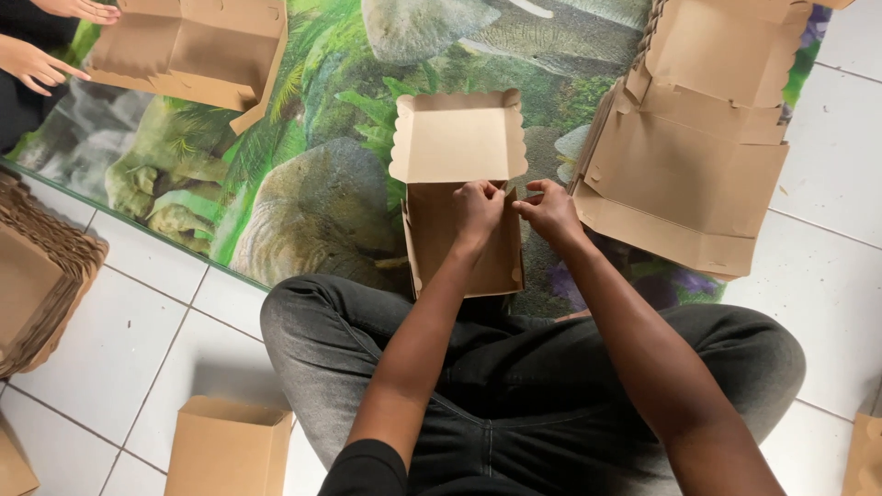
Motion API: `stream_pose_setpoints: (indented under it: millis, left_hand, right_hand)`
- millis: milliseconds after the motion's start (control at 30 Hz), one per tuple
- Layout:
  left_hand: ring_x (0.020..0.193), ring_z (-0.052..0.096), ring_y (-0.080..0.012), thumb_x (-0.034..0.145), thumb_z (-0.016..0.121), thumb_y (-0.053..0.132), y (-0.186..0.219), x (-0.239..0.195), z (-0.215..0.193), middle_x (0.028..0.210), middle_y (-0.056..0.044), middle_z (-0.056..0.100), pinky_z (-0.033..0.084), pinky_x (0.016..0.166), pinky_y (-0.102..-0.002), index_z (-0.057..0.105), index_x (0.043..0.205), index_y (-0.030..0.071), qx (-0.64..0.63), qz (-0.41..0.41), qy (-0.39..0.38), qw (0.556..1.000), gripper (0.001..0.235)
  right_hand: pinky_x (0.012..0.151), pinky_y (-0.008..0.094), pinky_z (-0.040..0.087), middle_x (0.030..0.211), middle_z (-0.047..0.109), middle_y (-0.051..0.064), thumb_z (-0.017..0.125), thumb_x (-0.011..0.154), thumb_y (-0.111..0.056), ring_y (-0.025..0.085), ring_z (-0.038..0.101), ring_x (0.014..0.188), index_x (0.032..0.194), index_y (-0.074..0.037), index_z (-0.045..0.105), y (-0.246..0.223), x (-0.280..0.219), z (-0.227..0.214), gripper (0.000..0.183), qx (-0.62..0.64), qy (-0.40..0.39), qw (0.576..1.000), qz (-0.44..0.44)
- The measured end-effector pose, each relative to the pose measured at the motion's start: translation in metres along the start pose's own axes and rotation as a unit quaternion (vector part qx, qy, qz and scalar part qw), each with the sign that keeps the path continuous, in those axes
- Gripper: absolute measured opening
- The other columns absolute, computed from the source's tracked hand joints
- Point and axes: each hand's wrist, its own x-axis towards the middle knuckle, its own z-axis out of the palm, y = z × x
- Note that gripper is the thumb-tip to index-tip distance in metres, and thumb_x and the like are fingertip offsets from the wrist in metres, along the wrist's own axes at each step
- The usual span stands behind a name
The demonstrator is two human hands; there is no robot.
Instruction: Folding and assembling cardboard boxes from flat sheets by hand.
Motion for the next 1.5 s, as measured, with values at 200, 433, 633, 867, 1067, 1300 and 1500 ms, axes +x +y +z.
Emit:
stream_pose_setpoints:
  millis: [200,433,633,867,1067,1300,1500]
  left_hand:
    - [0.072,0.072,-0.0304,0.072,0.073,0.017,0.012,-0.027,-0.012,0.067,-0.012,0.071,0.056,0.061,-0.038,0.076,0.075,0.015,-0.063,-0.044,-0.04,0.996,0.005]
    - [0.071,0.073,-0.0228,0.073,0.073,0.014,0.004,-0.02,-0.013,0.065,-0.007,0.071,0.057,0.062,-0.035,0.077,0.08,0.015,-0.095,-0.043,-0.018,0.994,0.008]
    - [0.071,0.072,-0.0259,0.07,0.073,0.014,0.002,-0.018,-0.012,0.069,-0.009,0.072,0.057,0.061,-0.037,0.077,0.077,0.016,-0.075,-0.047,-0.016,0.996,0.009]
    - [0.069,0.071,-0.0263,0.068,0.072,0.016,0.015,-0.027,-0.018,0.067,-0.009,0.071,0.056,0.059,-0.038,0.077,0.075,0.017,-0.09,-0.07,-0.026,0.993,0.01]
    - [0.071,0.071,-0.0251,0.066,0.075,0.018,0.015,-0.026,-0.017,0.069,-0.009,0.071,0.055,0.061,-0.039,0.077,0.078,0.017,-0.102,-0.065,-0.047,0.992,0.011]
    - [0.068,0.069,-0.0218,0.076,0.069,0.021,-0.003,-0.016,0.001,0.068,-0.01,0.071,0.053,0.061,-0.038,0.077,0.079,0.014,-0.148,-0.087,-0.034,0.985,0.011]
    - [0.073,0.071,-0.0216,0.08,0.077,0.019,-0.027,-0.007,0.022,0.075,-0.012,0.073,0.056,0.063,-0.035,0.079,0.087,0.016,-0.18,-0.071,-0.036,0.98,0.008]
  right_hand:
    - [0.063,0.031,0.061,0.094,0.074,0.014,0.072,0.075,-0.007,0.021,0.073,0.073,0.123,-0.002,0.06,-0.001,0.003,0.002,0.05,0.083,0.009,0.996,0.003]
    - [0.067,0.033,0.062,0.096,0.072,0.018,0.061,0.075,0.001,0.021,0.071,0.077,0.13,0.002,0.052,0.028,0.024,0.023,0.056,0.203,0.032,0.978,0.018]
    - [0.058,0.029,0.062,0.08,0.068,0.009,0.075,0.069,0.0,0.014,0.067,0.065,0.116,-0.002,0.059,0.045,0.04,0.036,0.05,0.279,0.032,0.958,0.057]
    - [0.06,0.025,0.06,0.081,0.066,0.005,0.08,0.068,-0.002,0.012,0.066,0.068,0.117,-0.004,0.055,0.042,0.033,0.033,0.054,0.322,0.018,0.944,0.068]
    - [0.055,0.021,0.056,0.079,0.067,0.006,0.083,0.068,-0.005,0.01,0.064,0.065,0.113,-0.003,0.056,0.044,0.035,0.035,0.053,0.278,0.03,0.96,0.02]
    - [0.048,0.018,0.051,0.076,0.065,0.008,0.08,0.069,-0.003,0.011,0.061,0.06,0.112,0.001,0.056,0.014,0.009,0.025,0.05,0.257,0.049,0.965,0.008]
    - [0.049,0.022,0.052,0.075,0.067,0.009,0.08,0.069,-0.004,0.012,0.062,0.058,0.109,-0.003,0.061,0.025,0.017,0.028,0.045,0.201,0.074,0.977,0.004]
